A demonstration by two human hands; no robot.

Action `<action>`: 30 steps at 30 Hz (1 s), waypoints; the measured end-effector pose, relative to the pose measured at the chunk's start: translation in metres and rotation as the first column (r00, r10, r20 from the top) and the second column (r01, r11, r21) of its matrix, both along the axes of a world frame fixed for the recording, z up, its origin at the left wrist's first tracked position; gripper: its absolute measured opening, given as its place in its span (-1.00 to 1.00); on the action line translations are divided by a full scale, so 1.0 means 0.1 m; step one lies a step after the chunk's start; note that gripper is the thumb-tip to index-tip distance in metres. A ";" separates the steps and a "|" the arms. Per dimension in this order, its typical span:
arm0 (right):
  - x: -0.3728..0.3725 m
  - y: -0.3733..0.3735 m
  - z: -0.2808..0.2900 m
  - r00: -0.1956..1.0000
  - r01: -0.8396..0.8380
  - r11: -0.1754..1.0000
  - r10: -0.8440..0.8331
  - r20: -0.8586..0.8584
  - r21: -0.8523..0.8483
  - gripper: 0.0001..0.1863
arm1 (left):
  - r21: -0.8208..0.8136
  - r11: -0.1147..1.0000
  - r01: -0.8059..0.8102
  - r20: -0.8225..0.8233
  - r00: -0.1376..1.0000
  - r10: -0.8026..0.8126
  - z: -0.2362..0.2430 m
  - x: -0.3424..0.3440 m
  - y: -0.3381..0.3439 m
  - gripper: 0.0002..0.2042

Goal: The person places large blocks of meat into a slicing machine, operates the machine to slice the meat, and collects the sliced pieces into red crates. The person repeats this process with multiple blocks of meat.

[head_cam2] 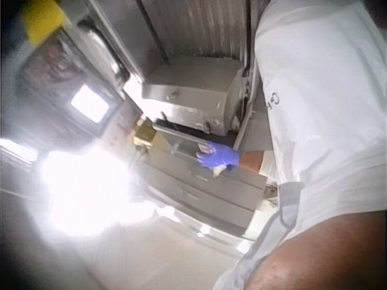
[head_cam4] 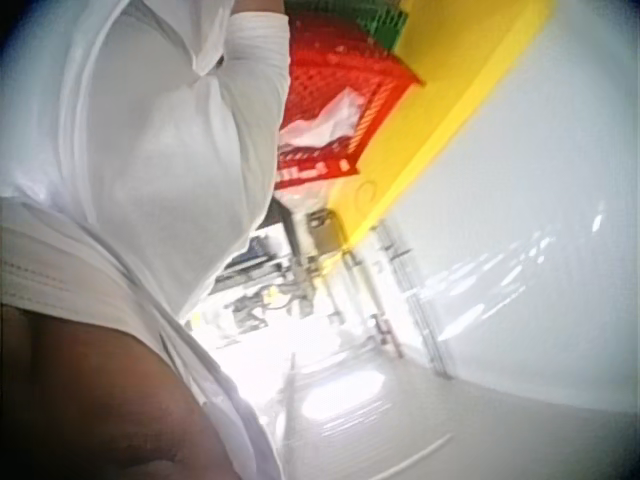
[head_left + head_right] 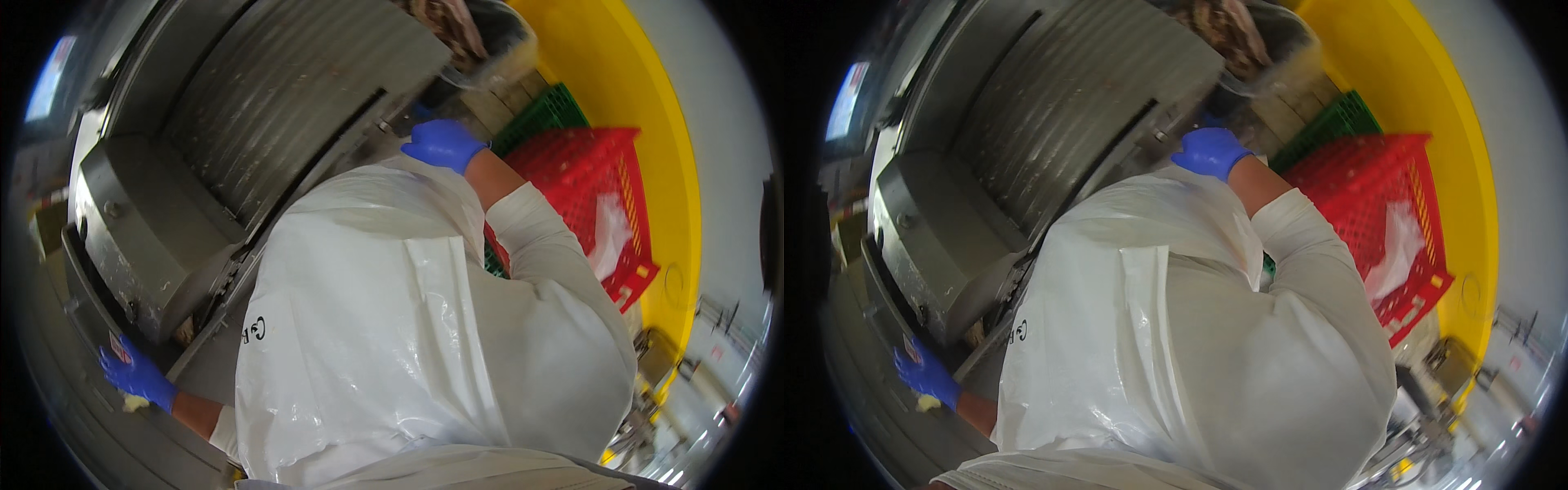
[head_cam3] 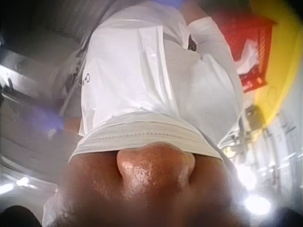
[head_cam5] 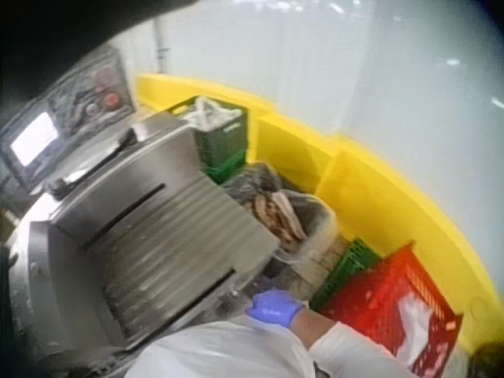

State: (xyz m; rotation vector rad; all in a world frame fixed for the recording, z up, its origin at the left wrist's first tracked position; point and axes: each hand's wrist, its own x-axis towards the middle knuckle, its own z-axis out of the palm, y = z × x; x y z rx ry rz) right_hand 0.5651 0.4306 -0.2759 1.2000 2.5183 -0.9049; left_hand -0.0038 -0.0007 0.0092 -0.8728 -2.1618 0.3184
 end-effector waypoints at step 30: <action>3.94 -4.48 -0.90 -0.394 0.767 -0.323 -0.919 -0.010 -0.554 -0.65 | -0.048 0.870 0.490 -0.267 0.833 -0.484 0.05 -0.09 -0.18 -0.40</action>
